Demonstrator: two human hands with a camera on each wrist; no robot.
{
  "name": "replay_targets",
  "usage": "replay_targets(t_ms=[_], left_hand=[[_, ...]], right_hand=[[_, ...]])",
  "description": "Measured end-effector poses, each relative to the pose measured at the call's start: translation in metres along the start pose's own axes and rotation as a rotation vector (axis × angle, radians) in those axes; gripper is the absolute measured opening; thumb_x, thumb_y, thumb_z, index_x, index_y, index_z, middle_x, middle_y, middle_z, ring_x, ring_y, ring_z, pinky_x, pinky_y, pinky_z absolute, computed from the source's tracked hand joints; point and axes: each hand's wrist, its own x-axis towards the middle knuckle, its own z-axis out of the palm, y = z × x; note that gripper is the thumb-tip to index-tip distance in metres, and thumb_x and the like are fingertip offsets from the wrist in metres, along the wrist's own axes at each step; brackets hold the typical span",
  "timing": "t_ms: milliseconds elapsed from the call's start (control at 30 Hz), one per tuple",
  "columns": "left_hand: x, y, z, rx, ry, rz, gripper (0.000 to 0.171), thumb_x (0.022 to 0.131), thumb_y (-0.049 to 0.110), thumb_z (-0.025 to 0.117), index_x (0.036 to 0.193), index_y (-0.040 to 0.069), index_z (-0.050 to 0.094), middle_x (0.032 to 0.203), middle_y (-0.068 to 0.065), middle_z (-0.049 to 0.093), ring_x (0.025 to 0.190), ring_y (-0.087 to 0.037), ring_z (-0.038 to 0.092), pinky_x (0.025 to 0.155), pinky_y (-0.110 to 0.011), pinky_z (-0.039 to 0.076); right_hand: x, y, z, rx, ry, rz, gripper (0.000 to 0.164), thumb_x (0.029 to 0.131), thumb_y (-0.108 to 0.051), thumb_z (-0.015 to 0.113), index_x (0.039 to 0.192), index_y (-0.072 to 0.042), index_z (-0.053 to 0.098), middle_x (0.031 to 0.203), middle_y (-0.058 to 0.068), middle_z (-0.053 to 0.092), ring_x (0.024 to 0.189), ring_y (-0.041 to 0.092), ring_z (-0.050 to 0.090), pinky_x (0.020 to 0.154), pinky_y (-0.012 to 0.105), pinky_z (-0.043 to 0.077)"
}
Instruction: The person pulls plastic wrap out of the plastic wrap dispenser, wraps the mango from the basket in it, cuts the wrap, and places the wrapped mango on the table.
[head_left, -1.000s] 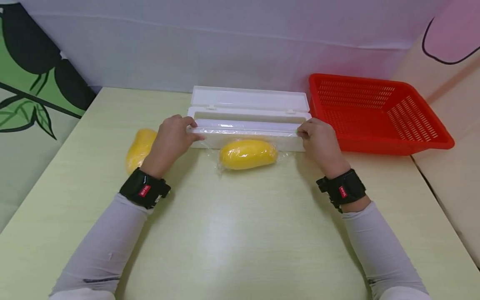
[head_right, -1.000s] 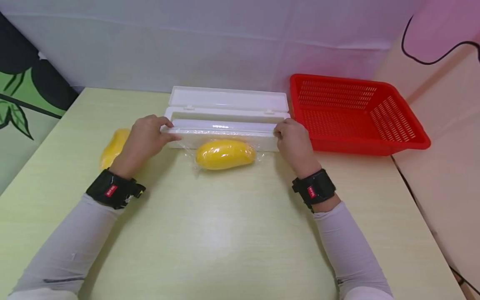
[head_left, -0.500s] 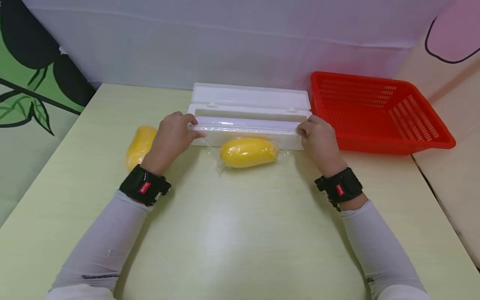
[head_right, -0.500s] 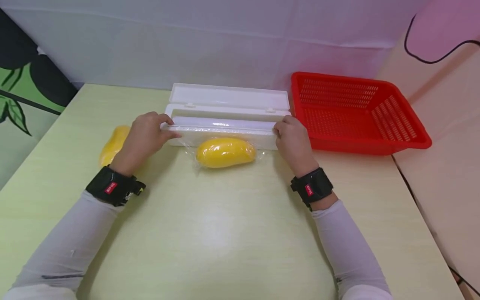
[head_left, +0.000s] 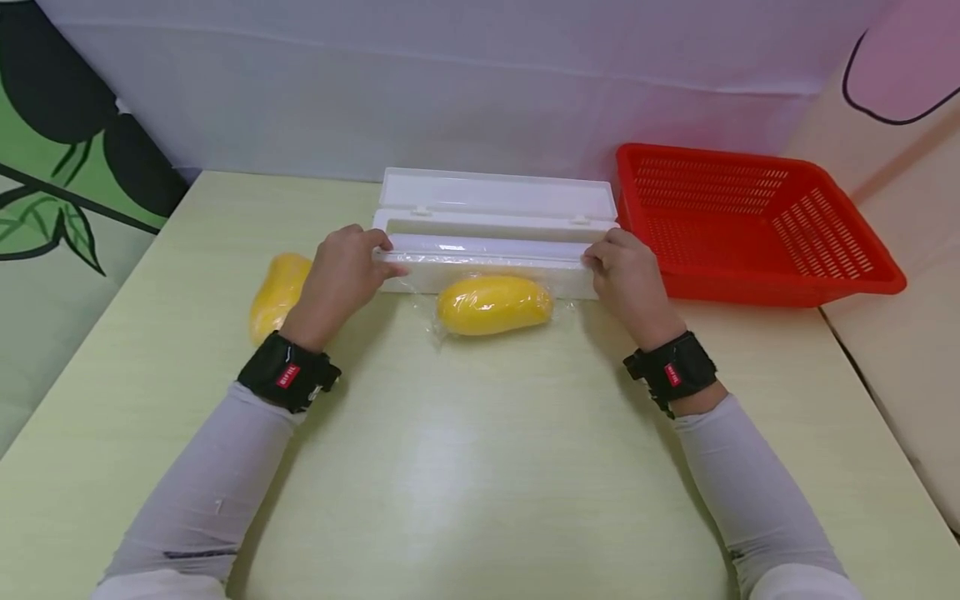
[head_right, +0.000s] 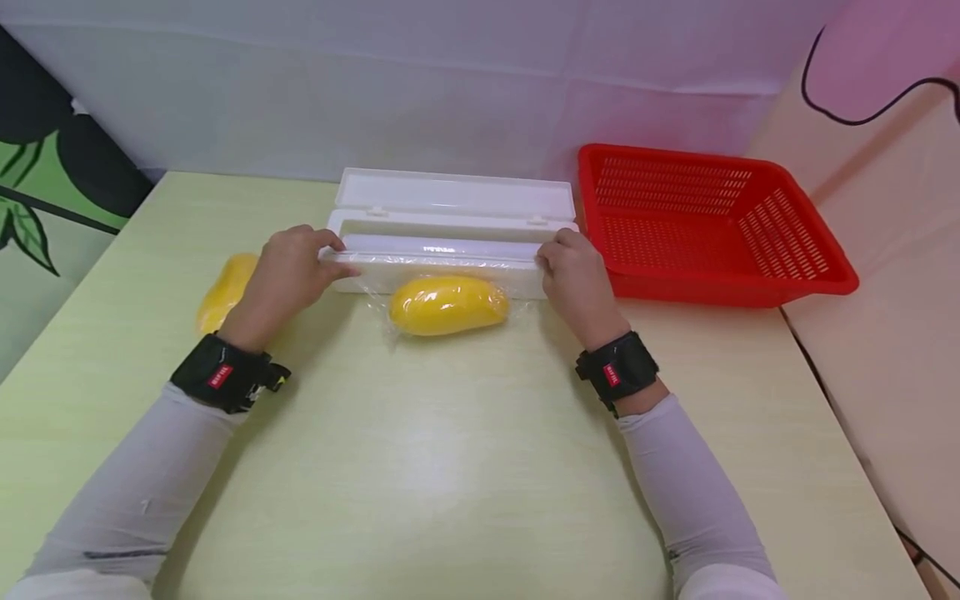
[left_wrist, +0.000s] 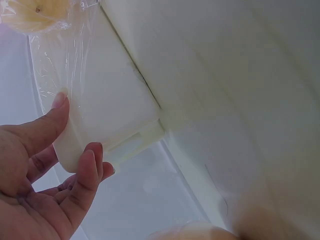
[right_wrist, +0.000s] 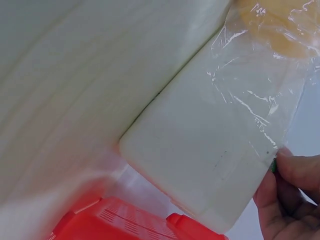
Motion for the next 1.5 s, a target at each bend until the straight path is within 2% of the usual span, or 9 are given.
replay_targets(t_ms=[300,1067,1500], left_hand=[[-0.001,0.001,0.001,-0.012,-0.007,-0.011,0.040,0.085,0.024,0.080,0.111,-0.003,0.069,0.088,-0.019,0.062,0.080,-0.032,0.049,0.070,-0.039,0.041],[-0.001,0.000,0.001,-0.003,0.007,0.008,0.039,0.084,0.023,0.081,0.110,-0.004,0.069,0.088,-0.020,0.063,0.079,-0.032,0.050,0.069,-0.039,0.040],[0.000,-0.001,0.002,0.013,0.023,0.031,0.039,0.084,0.023,0.082,0.109,-0.004,0.069,0.085,-0.019,0.061,0.076,-0.031,0.049,0.067,-0.038,0.039]], right_hand=[[0.003,-0.009,0.006,-0.006,-0.040,0.016,0.012,0.091,0.001,0.068,0.100,0.007,0.074,0.092,0.018,0.062,0.085,0.031,0.058,0.081,0.041,0.054],[0.002,-0.007,0.012,0.015,0.050,-0.077,0.009,0.089,0.003,0.069,0.095,0.008,0.074,0.088,0.017,0.061,0.084,0.031,0.058,0.079,0.040,0.055],[0.004,-0.009,0.014,0.021,0.047,-0.082,0.009,0.090,0.003,0.069,0.095,0.007,0.074,0.089,0.017,0.061,0.084,0.032,0.057,0.081,0.038,0.054]])
